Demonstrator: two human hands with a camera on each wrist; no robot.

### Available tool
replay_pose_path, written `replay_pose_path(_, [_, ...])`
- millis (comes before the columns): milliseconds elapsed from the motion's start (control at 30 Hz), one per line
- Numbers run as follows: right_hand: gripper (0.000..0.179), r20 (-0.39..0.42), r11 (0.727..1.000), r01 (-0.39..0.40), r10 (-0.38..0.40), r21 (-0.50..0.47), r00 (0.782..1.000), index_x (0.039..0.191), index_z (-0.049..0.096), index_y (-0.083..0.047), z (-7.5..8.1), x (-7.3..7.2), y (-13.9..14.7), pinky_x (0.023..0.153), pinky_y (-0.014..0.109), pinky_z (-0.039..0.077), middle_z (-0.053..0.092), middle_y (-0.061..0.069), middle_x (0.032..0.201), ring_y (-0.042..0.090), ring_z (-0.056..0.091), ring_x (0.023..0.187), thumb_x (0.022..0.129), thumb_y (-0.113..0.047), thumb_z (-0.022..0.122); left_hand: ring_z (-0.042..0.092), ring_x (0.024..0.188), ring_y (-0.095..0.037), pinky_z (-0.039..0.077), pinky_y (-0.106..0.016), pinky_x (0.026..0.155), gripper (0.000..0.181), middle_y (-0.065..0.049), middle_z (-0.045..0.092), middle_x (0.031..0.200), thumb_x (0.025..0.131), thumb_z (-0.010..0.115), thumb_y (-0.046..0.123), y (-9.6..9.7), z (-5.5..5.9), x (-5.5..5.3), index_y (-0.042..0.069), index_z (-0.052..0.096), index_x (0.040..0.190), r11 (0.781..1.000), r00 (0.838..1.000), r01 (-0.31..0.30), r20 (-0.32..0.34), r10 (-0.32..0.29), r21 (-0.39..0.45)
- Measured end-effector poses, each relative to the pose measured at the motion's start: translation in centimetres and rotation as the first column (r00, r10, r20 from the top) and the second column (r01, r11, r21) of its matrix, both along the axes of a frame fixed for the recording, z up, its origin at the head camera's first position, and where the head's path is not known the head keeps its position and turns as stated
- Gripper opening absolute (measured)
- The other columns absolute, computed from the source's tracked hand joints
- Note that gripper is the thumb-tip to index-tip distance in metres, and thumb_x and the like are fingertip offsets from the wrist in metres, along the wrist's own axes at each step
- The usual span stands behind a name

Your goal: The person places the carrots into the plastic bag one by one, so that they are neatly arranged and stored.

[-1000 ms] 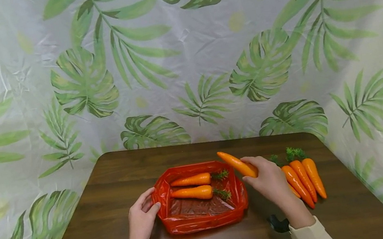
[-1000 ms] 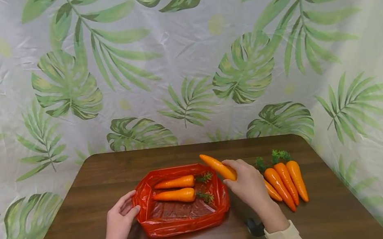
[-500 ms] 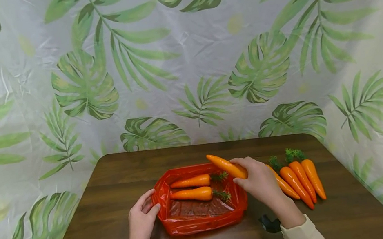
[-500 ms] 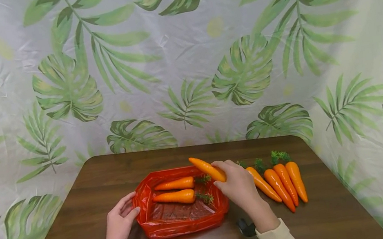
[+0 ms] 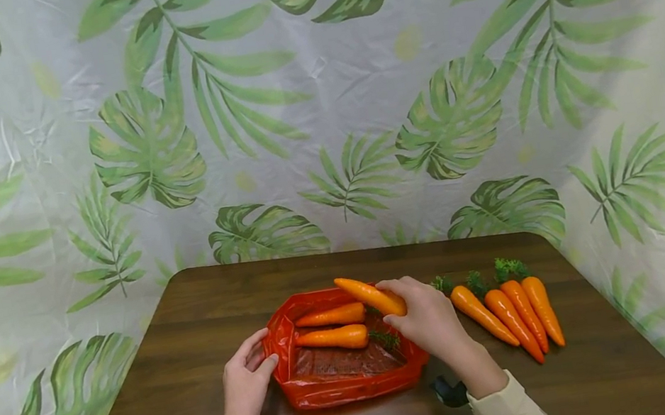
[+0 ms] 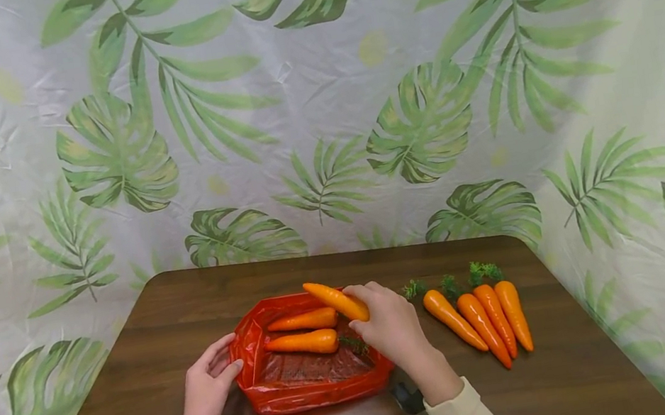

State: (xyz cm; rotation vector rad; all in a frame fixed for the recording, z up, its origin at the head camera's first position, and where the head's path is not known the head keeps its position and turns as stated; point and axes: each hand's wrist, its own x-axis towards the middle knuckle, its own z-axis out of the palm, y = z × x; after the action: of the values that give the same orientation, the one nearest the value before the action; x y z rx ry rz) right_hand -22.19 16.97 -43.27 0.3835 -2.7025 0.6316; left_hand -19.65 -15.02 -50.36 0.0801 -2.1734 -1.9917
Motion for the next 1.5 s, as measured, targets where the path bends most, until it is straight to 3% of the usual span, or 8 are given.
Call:
replay_pose_path(1033, [0.054, 0.051, 0.977, -0.207, 0.205, 0.051, 0.977, 0.124, 0.071, -0.027, -2.0, 0.2, -4.4, 0.076, 0.041, 0.056, 0.066, -0.009, 0.109, 0.017, 0.064, 0.094, 0.074, -0.018, 0.09, 0.063, 0.116, -0.035, 0.056, -0.032, 0.086, 0.048, -0.021, 0.062, 0.131, 0.087, 0.067, -0.009, -0.1, 0.2, -0.1, 0.004, 0.064, 0.133, 1.0, 1.0, -0.002, -0.025, 0.002, 0.022])
replay_pose_path(1300, [0.051, 0.086, 0.962, -0.263, 0.257, 0.077, 0.963, 0.123, 0.071, -0.026, -3.0, 0.0, -4.8, 0.09, 0.043, 0.054, 0.067, -0.009, 0.118, 0.017, 0.063, 0.106, 0.076, -0.015, 0.088, 0.063, 0.116, -0.035, 0.056, -0.031, 0.087, 0.048, -0.021, 0.062, 0.131, 0.087, 0.067, -0.01, -0.1, 0.1, -0.1, 0.004, 0.063, 0.133, 1.0, 1.0, -0.001, -0.013, 0.001, 0.019])
replay_pose_path(1500, [0.05, 0.106, 0.957, -0.28, 0.271, 0.079, 0.957, 0.122, 0.072, -0.025, -3.6, 0.2, -5.0, 0.087, 0.042, 0.055, 0.067, -0.008, 0.118, 0.019, 0.06, 0.103, 0.077, -0.013, 0.088, 0.063, 0.116, -0.036, 0.055, -0.033, 0.087, 0.048, -0.022, 0.062, 0.131, 0.087, 0.067, -0.01, -0.1, 0.0, 0.0, 0.003, 0.063, 0.133, 1.0, 1.0, -0.002, -0.009, 0.003, 0.02])
